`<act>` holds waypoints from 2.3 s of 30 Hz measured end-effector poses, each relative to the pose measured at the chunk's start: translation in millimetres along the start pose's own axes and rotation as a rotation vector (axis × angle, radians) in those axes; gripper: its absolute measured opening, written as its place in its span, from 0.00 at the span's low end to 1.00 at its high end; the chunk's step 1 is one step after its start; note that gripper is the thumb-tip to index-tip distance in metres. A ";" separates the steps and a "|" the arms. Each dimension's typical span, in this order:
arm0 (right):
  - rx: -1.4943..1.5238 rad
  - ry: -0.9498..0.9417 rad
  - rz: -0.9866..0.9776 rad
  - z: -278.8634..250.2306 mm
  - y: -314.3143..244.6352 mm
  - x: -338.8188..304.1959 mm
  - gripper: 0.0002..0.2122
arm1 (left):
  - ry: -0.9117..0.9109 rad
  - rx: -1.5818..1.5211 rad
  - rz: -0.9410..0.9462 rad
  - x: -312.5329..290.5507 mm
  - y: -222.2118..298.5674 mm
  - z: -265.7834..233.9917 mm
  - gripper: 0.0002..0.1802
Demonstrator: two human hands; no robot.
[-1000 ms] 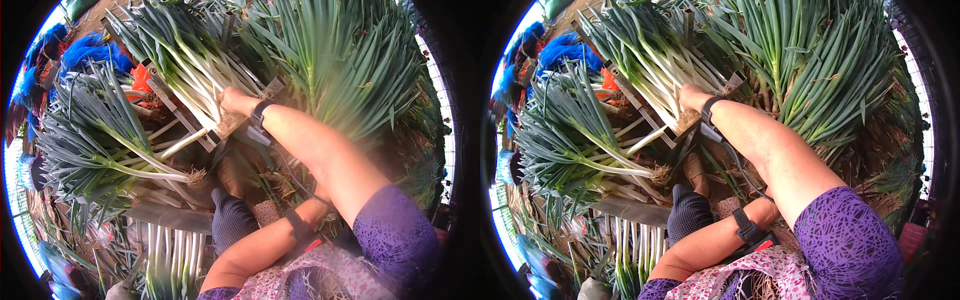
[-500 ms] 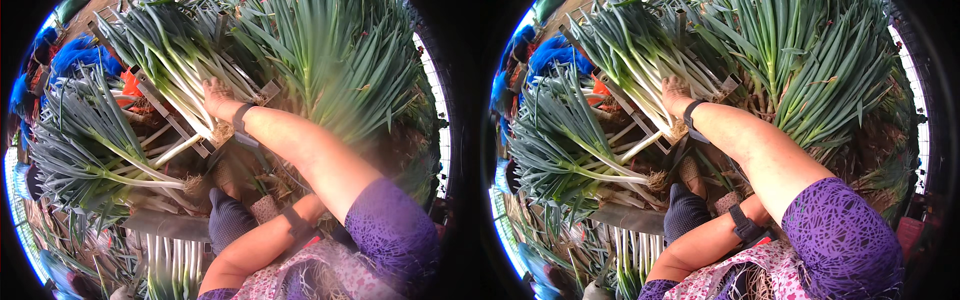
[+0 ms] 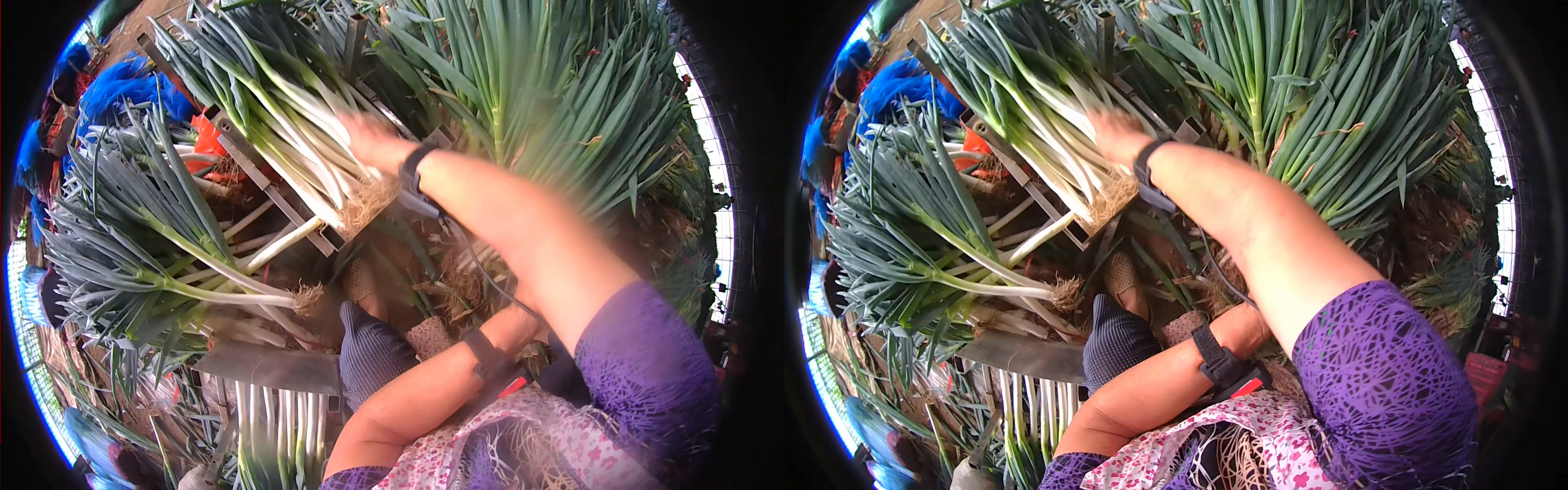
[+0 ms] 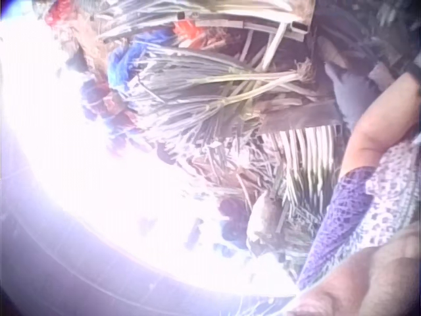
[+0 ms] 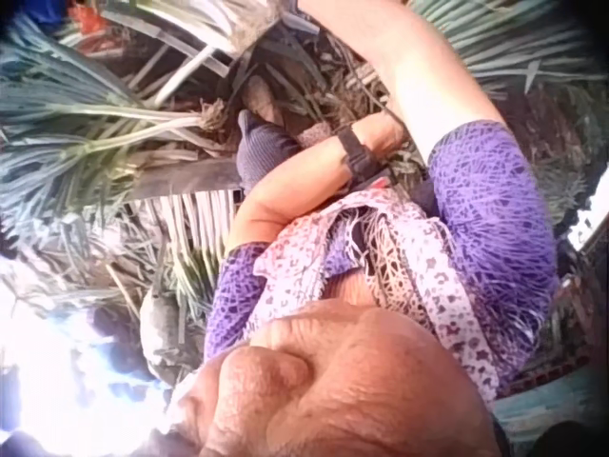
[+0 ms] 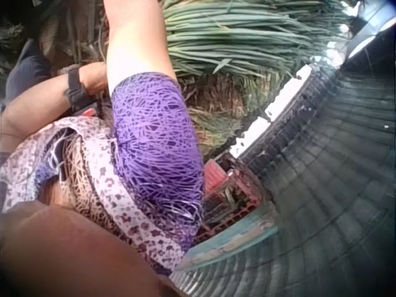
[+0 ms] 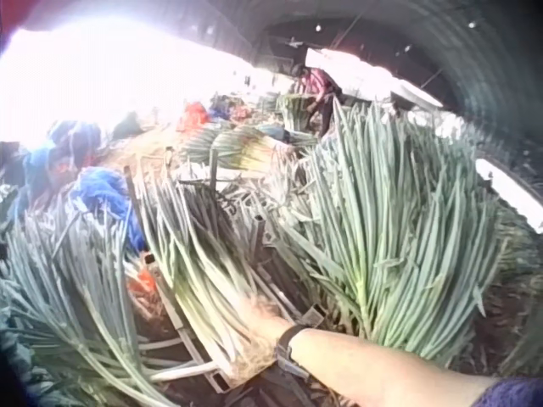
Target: The person unties a bundle of green onions and peels the outer layers from individual stalks by hand. They then place the cleaned green onions into a metal frame and discard the scraps onto the ground.
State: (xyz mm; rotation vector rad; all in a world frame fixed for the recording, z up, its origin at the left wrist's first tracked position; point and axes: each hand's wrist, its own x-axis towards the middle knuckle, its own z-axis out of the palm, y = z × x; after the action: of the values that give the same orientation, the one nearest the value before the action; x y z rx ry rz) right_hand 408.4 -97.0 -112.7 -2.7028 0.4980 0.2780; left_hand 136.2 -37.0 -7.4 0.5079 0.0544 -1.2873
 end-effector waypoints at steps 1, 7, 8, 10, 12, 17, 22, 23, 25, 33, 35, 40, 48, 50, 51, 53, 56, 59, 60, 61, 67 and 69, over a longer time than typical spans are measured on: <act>-0.095 -0.018 -0.035 12.0 3.4 -13.5 0.17 | 0.009 0.012 0.008 -5.1 2.6 -11.1 0.14; -0.185 0.110 -0.061 7.2 12.2 -26.1 0.17 | 0.042 0.046 0.008 4.7 -2.7 -9.5 0.15; -0.122 0.079 -0.080 9.2 0.2 -31.9 0.16 | 0.065 0.053 0.013 6.8 0.3 -18.7 0.15; -0.020 0.050 -0.096 18.7 -12.9 -41.4 0.14 | 0.089 0.060 0.012 4.9 -9.9 -20.1 0.15; 0.021 0.021 0.056 35.3 8.9 -34.1 0.14 | 0.057 0.073 -0.016 -5.8 -15.7 -18.5 0.16; 0.042 -0.199 0.090 2.8 20.6 -38.1 0.14 | -0.064 0.069 -0.156 5.1 -17.8 -24.7 0.16; 0.255 0.197 -0.440 -114.2 65.4 -147.4 0.20 | -0.128 0.137 -0.310 -21.2 -13.7 8.9 0.08; 0.288 0.225 -0.424 -145.0 92.5 -181.8 0.18 | -0.387 0.198 -0.271 -24.3 -23.7 7.5 0.07; 0.540 0.304 -0.131 -158.6 164.3 -250.2 0.16 | -0.703 0.525 -0.464 -36.8 -43.5 22.6 0.06; 0.982 0.333 0.984 -20.8 297.6 -430.9 0.07 | -1.201 1.864 -0.282 -49.5 -82.7 22.9 0.14; 1.028 0.202 1.029 10.8 295.8 -418.1 0.15 | -1.226 1.825 -0.317 -47.5 -83.0 27.6 0.13; 1.104 0.300 1.107 71.6 303.1 -374.8 0.29 | -1.137 1.860 -0.254 -39.2 -96.0 33.3 0.11; 1.501 0.720 0.702 37.8 263.8 -449.6 0.17 | -0.443 1.337 0.034 -22.6 -77.2 38.9 0.09; 1.360 0.773 0.624 13.4 246.2 -473.2 0.15 | -0.193 1.016 -0.082 -10.6 -71.9 44.1 0.13; 1.318 0.755 0.543 -2.8 228.8 -479.1 0.14 | -0.080 0.870 -0.087 -6.4 -67.3 44.8 0.16; 1.297 0.716 0.451 -14.7 202.3 -487.7 0.12 | -0.021 0.646 -0.146 -0.3 -72.5 40.9 0.18; 1.076 0.576 0.422 -19.1 134.7 -499.2 0.15 | -0.033 0.672 -0.092 -22.2 -81.2 50.1 0.19; 1.092 0.645 0.337 3.7 110.1 -497.8 0.18 | -0.114 0.681 -0.014 -37.1 -83.1 44.6 0.19; 1.175 0.747 0.307 4.9 106.4 -499.6 0.19 | -0.137 0.623 -0.016 -40.8 -83.2 44.4 0.19; 1.167 0.759 0.305 5.8 103.1 -505.3 0.19 | -0.159 0.564 -0.019 -44.0 -82.0 44.8 0.19; 1.715 0.772 0.400 -13.5 62.3 -519.7 0.20 | -0.176 0.576 -0.053 -63.5 -69.5 38.4 0.20; 1.777 0.780 0.439 -14.3 57.7 -523.6 0.18 | -0.210 0.598 -0.042 -66.6 -71.1 36.2 0.19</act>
State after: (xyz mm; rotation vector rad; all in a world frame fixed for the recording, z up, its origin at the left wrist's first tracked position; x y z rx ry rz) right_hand -92.2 6.0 15.8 -0.8357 0.8975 -0.7874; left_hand 42.2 -4.3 22.4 0.8781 -0.5109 -1.3868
